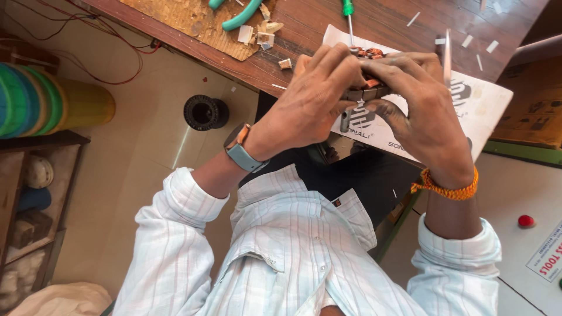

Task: The person assembles a motor stator by cutting small white insulating strips with scissors and inserting them into slots between copper windings. They use a green-handled screwdriver to press the strips into place. The work is performed at a cluttered workbench with various tools and materials visible.

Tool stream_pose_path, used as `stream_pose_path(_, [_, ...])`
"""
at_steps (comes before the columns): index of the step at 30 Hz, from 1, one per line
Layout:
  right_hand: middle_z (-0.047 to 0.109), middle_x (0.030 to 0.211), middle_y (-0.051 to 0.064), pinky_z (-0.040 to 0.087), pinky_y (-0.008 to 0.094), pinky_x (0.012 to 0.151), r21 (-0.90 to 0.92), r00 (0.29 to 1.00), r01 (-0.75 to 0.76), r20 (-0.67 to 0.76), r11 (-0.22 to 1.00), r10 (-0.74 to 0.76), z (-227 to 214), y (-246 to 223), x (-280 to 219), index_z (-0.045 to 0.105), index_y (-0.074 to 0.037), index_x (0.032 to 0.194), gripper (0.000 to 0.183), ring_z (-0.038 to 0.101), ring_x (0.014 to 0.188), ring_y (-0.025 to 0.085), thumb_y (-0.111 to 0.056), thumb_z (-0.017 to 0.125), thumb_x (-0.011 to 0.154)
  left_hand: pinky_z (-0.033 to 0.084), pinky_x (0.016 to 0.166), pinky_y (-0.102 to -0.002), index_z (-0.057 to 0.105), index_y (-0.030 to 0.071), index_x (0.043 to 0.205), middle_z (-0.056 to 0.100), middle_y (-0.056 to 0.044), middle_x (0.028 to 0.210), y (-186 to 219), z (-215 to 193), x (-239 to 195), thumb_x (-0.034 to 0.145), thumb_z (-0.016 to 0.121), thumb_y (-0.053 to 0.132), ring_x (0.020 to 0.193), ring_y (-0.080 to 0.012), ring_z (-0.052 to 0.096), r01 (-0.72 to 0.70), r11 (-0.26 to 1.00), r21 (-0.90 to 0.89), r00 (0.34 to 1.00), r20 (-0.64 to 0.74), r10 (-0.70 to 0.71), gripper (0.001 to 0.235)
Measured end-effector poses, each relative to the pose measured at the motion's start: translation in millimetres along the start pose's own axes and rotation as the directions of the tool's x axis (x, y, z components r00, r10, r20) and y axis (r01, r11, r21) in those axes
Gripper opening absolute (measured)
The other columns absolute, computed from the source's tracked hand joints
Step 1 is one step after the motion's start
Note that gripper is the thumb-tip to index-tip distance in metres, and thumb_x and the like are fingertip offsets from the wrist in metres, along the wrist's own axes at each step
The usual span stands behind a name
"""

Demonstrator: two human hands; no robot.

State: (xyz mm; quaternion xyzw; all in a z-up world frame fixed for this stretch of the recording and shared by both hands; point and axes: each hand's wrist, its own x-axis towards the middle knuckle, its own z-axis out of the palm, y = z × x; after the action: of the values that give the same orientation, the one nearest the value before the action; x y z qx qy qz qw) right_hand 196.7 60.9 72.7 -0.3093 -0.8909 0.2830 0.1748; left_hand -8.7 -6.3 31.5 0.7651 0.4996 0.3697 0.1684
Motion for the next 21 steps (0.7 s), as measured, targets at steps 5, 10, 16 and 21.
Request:
stream_pose_path(5, [0.066, 0.134, 0.011, 0.045, 0.046, 0.108, -0.085, 0.999, -0.019, -0.052, 0.996, 0.015, 5, -7, -1, 0.064, -0.005, 0.138, 0.054, 0.052, 0.128, 0.035, -0.006, 0.084, 0.088, 0.039, 0.095, -0.044, 0.052, 0.012, 0.122, 0.048, -0.006, 0.124, -5, 8, -4, 0.1, 0.071, 0.012, 0.117, -0.0252, 0.049, -0.051, 0.989, 0.139, 0.998, 0.028, 0.047, 0.029])
stream_pose_path(10, [0.062, 0.142, 0.009, 0.052, 0.04, 0.106, 0.069, 0.998, -0.049, -0.024, 0.996, 0.051, 5, -1, -1, 0.061, -0.009, 0.143, 0.057, 0.053, 0.133, 0.032, -0.009, 0.079, 0.09, 0.04, 0.101, -0.043, 0.051, 0.01, 0.13, 0.05, -0.005, 0.134, -6, 11, -7, 0.108, 0.067, 0.021, 0.124, -0.0223, 0.051, -0.108, 0.983, 0.15, 0.993, -0.034, 0.114, 0.03])
stream_pose_path(16, [0.055, 0.156, 0.013, 0.042, 0.043, 0.124, 0.034, 0.966, -0.023, -0.257, 0.999, 0.031, 13, 14, -41, 0.059, -0.007, 0.149, 0.058, 0.049, 0.146, 0.033, -0.017, 0.083, 0.097, 0.041, 0.107, -0.04, 0.053, 0.014, 0.14, 0.056, -0.004, 0.139, -10, 25, -3, 0.104, 0.069, 0.035, 0.131, -0.0224, 0.048, -0.164, 0.962, 0.22, 0.966, -0.161, 0.201, 0.045])
stream_pose_path(21, [0.06, 0.15, 0.011, 0.041, 0.045, 0.126, -0.198, 0.899, -0.309, -0.381, 0.93, 0.218, 19, 33, -98, 0.072, -0.01, 0.132, 0.034, 0.05, 0.14, 0.033, -0.012, 0.081, 0.099, 0.04, 0.115, -0.042, 0.054, 0.012, 0.134, 0.056, -0.007, 0.135, -47, 16, -24, 0.098, 0.077, 0.034, 0.131, -0.0258, 0.047, -0.138, 0.986, 0.096, 0.897, -0.411, 0.165, 0.048])
